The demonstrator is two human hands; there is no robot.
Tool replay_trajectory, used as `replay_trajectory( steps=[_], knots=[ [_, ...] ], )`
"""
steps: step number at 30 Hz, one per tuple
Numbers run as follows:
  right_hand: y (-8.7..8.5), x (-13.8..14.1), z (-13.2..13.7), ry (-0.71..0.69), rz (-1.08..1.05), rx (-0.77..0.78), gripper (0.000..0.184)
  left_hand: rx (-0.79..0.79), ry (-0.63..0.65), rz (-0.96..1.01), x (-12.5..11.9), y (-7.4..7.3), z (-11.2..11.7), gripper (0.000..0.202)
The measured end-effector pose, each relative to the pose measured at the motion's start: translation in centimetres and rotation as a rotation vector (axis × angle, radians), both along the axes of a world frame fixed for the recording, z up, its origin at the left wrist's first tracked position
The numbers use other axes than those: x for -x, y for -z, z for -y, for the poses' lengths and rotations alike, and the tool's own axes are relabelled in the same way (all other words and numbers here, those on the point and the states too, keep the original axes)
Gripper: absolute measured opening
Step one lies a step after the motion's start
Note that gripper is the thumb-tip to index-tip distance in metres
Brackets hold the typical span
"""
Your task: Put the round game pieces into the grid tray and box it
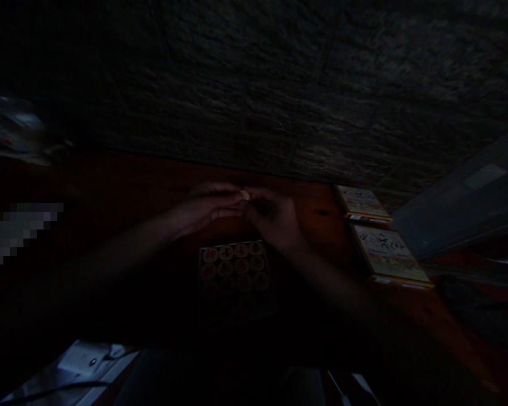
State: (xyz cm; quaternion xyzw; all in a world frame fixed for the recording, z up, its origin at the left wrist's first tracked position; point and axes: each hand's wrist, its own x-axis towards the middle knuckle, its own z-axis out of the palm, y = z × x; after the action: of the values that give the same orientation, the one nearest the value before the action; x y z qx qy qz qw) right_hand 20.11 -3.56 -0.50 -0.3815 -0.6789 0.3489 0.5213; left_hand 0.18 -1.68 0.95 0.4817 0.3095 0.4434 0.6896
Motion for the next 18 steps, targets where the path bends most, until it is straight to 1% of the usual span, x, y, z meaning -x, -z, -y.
replay_trajectory(
  steps=[3, 5, 9, 15, 18],
  knots=[
    [-0.16, 0.03, -0.15, -0.019, -0.068, 0.092, 0.046, -0.042, -0.019, -0.014, -0.02, 0.21, -0.07, 0.027],
    [-0.23, 0.02, -0.24, -0.021, -0.112, 0.129, 0.048, -0.081, -0.029, -0.024, -0.03, 0.4, -0.13, 0.032],
    [-0.24, 0.06, -0.27, -0.011, -0.166, 0.173, 0.043, -0.159, -0.056, -0.076, -0.06, 0.52, -0.07, 0.037],
    [-0.22, 0.26, -0.13, 0.014, -0.199, 0.196, 0.031, -0.218, -0.1, -0.152, -0.15, 0.36, 0.09, 0.026],
    [-0.3, 0.33, -0.18, 0.013, -0.195, 0.206, 0.033, -0.225, -0.093, -0.17, -0.14, 0.38, 0.11, 0.027]
  ],
)
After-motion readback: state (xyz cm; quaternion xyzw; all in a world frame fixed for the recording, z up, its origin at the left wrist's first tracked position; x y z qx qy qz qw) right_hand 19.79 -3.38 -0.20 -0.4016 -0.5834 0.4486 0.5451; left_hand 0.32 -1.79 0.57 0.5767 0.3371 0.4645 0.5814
